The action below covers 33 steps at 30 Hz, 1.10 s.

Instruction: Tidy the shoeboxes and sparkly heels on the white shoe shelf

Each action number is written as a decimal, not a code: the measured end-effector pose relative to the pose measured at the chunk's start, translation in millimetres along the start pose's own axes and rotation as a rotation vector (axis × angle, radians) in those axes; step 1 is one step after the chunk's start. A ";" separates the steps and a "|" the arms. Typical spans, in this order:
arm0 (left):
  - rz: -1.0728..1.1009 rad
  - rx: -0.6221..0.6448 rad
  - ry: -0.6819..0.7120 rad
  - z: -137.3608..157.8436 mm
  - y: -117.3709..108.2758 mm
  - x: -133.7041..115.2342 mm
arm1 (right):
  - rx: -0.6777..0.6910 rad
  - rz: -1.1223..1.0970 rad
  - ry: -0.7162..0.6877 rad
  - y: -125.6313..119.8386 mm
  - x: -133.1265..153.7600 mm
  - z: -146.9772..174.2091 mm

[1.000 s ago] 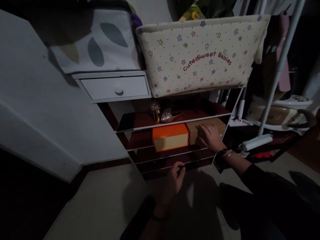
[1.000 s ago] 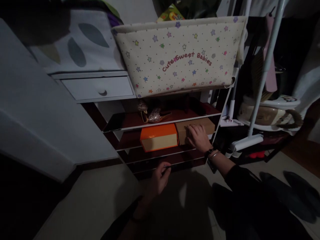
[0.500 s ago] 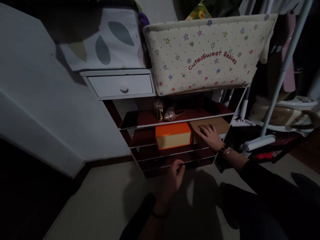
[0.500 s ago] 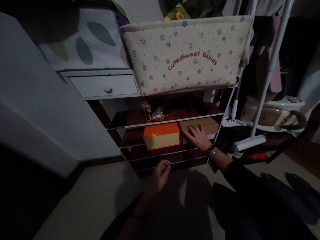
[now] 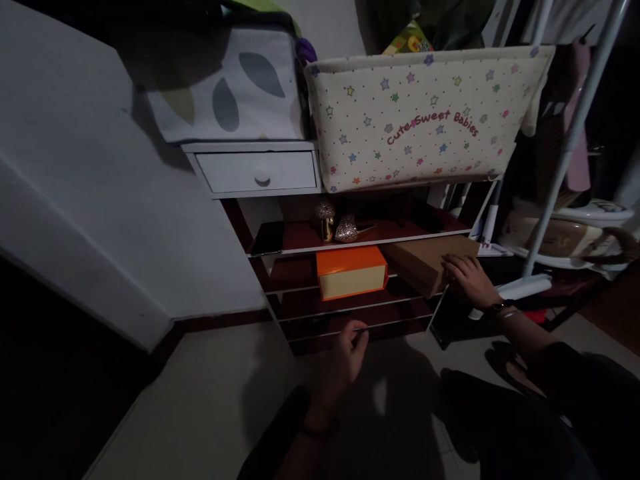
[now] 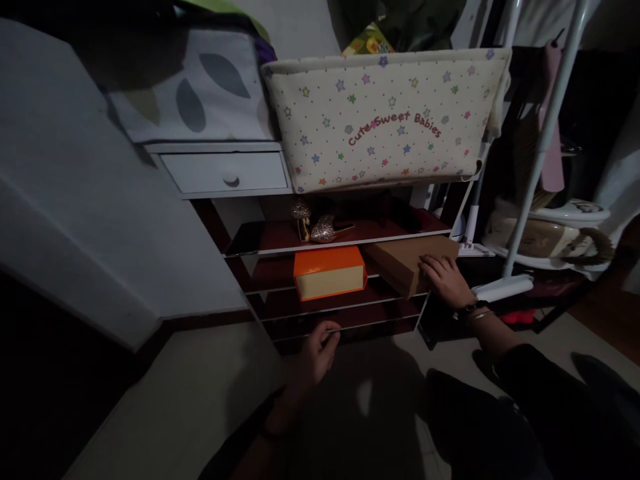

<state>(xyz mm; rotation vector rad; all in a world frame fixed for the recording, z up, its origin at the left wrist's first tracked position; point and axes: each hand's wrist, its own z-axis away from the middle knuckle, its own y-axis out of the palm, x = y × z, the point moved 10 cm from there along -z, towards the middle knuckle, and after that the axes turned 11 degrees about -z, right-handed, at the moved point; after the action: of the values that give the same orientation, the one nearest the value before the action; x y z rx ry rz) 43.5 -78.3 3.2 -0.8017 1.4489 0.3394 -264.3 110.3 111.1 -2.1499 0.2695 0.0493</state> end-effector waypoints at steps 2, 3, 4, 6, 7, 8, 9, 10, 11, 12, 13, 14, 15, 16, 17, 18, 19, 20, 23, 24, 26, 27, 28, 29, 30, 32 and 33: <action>0.016 0.018 -0.008 1.0 0.2 -2.5 | -0.004 0.018 0.043 -0.6 6.0 -5.5; 0.023 0.029 -0.013 1.8 0.3 -4.7 | -0.011 0.031 0.065 -2.0 11.9 -8.7; 0.026 0.031 -0.016 2.4 -0.4 -7.2 | -0.028 0.039 0.084 -4.8 19.9 -12.0; 0.025 0.035 -0.018 3.4 -1.2 -12.4 | -0.091 0.019 0.094 -13.9 44.2 -19.4; 0.024 0.035 -0.017 3.5 -1.2 -14.4 | -0.134 -0.012 0.081 -19.3 60.7 -24.2; 0.026 0.031 -0.014 3.2 -1.1 -15.8 | -0.182 -0.055 0.054 -24.6 79.8 -30.3; 0.029 0.027 -0.012 2.7 -0.7 -16.3 | -0.219 -0.102 0.015 -28.0 101.3 -38.1; 0.033 0.026 -0.012 1.9 0.3 -15.8 | -0.236 -0.145 -0.024 -28.1 123.7 -48.0; 0.036 0.025 -0.013 1.1 1.4 -14.8 | -0.235 -0.189 -0.060 -25.0 146.3 -60.0; 0.035 0.027 -0.013 0.3 2.5 -13.4 | -0.220 -0.226 -0.088 -18.8 167.9 -73.7; 0.031 0.028 -0.011 -0.5 3.3 -12.1 | -0.188 -0.254 -0.111 -9.0 188.5 -88.7; 0.025 0.027 -0.006 -1.2 3.4 -11.3 | -0.138 -0.276 -0.144 4.1 208.9 -104.0; 0.018 0.020 0.000 -1.8 2.5 -10.8 | -0.088 -0.281 -0.186 18.7 228.3 -118.5; 0.011 0.008 0.005 -2.2 0.6 -10.5 | -0.055 -0.271 -0.218 33.0 244.0 -132.0; 0.005 -0.009 0.009 -2.4 -2.1 -10.5 | -0.042 -0.251 -0.246 46.1 256.7 -144.2; -0.001 -0.022 0.011 -2.6 -4.7 -10.6 | -0.041 -0.226 -0.268 58.2 266.3 -154.9; -0.007 -0.033 0.011 -2.6 -7.1 -10.9 | -0.047 -0.203 -0.276 69.1 272.3 -164.3; -0.014 -0.037 0.011 -2.5 -8.9 -11.2 | -0.053 -0.184 -0.276 78.8 275.9 -172.1; -0.028 -0.040 0.015 -1.3 -11.8 -12.7 | -0.036 -0.159 -0.253 99.1 277.4 -184.5; -0.027 -0.037 0.017 -0.5 -11.9 -13.1 | -0.024 -0.159 -0.258 101.6 277.3 -184.3; -0.024 -0.021 0.016 1.1 -10.4 -13.4 | -0.014 -0.165 -0.290 99.6 276.6 -178.2; -0.024 -0.004 0.014 1.9 -8.3 -13.2 | -0.019 -0.170 -0.316 96.0 275.3 -172.7; -0.026 0.011 0.012 2.4 -6.2 -12.6 | -0.029 -0.179 -0.352 91.6 273.6 -166.0; -0.029 0.022 0.010 2.6 -4.2 -11.8 | -0.041 -0.190 -0.395 87.2 271.2 -158.5; -0.031 0.027 0.009 2.4 -2.5 -10.9 | -0.056 -0.204 -0.440 83.1 267.7 -150.7; -0.036 0.024 0.008 1.0 0.6 -8.4 | -0.079 -0.228 -0.530 78.3 258.2 -136.8; -0.039 0.020 0.007 0.0 2.2 -7.0 | -0.082 -0.235 -0.558 77.7 252.1 -132.0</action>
<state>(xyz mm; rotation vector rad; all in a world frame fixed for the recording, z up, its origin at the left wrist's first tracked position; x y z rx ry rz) 41.2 -75.0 9.3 -0.8145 1.4391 0.2918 -43.9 -84.2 86.8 -2.1381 -0.3119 0.5213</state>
